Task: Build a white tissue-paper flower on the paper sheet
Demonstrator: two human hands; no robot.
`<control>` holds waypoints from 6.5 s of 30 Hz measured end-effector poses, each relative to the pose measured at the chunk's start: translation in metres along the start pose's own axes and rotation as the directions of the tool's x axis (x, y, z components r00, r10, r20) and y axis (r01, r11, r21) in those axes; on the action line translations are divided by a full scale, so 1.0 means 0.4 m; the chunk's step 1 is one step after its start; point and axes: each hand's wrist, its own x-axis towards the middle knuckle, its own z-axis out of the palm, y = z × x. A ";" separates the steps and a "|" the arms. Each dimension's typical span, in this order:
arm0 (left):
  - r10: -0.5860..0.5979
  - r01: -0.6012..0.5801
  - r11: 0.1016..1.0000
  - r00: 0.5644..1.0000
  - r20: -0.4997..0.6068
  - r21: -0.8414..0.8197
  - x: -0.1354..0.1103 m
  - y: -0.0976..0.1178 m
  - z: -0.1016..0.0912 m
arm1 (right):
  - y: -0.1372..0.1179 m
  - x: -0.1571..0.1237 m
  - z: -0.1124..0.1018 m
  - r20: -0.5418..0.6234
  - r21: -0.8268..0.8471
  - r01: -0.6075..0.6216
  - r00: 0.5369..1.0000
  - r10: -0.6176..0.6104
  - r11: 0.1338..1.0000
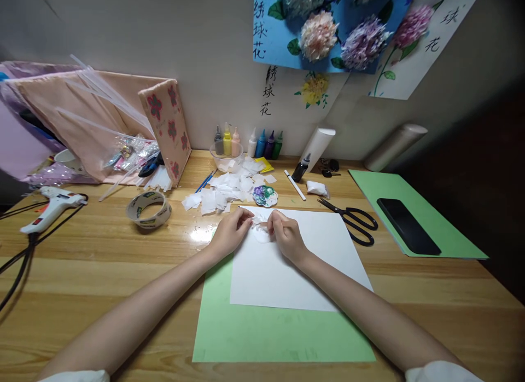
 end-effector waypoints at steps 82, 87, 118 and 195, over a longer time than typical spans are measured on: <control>0.148 0.069 0.958 0.709 -0.690 0.277 0.017 -0.014 -0.091 | 0.012 -0.004 -0.003 -0.243 0.382 -0.077 0.953 0.180 0.921; 0.218 0.016 0.952 0.666 -0.714 0.305 0.021 -0.024 -0.100 | 0.015 -0.009 -0.002 -0.263 0.321 -0.028 0.958 0.118 0.947; 0.202 -0.205 0.978 0.975 0.091 0.029 -0.006 0.025 -0.023 | 0.010 -0.013 -0.006 -0.153 -0.132 0.229 0.957 -0.248 0.964; 0.078 -0.080 0.995 0.996 0.042 0.051 0.011 0.005 -0.005 | 0.007 -0.014 -0.004 -0.027 -0.253 0.391 0.912 -0.410 0.885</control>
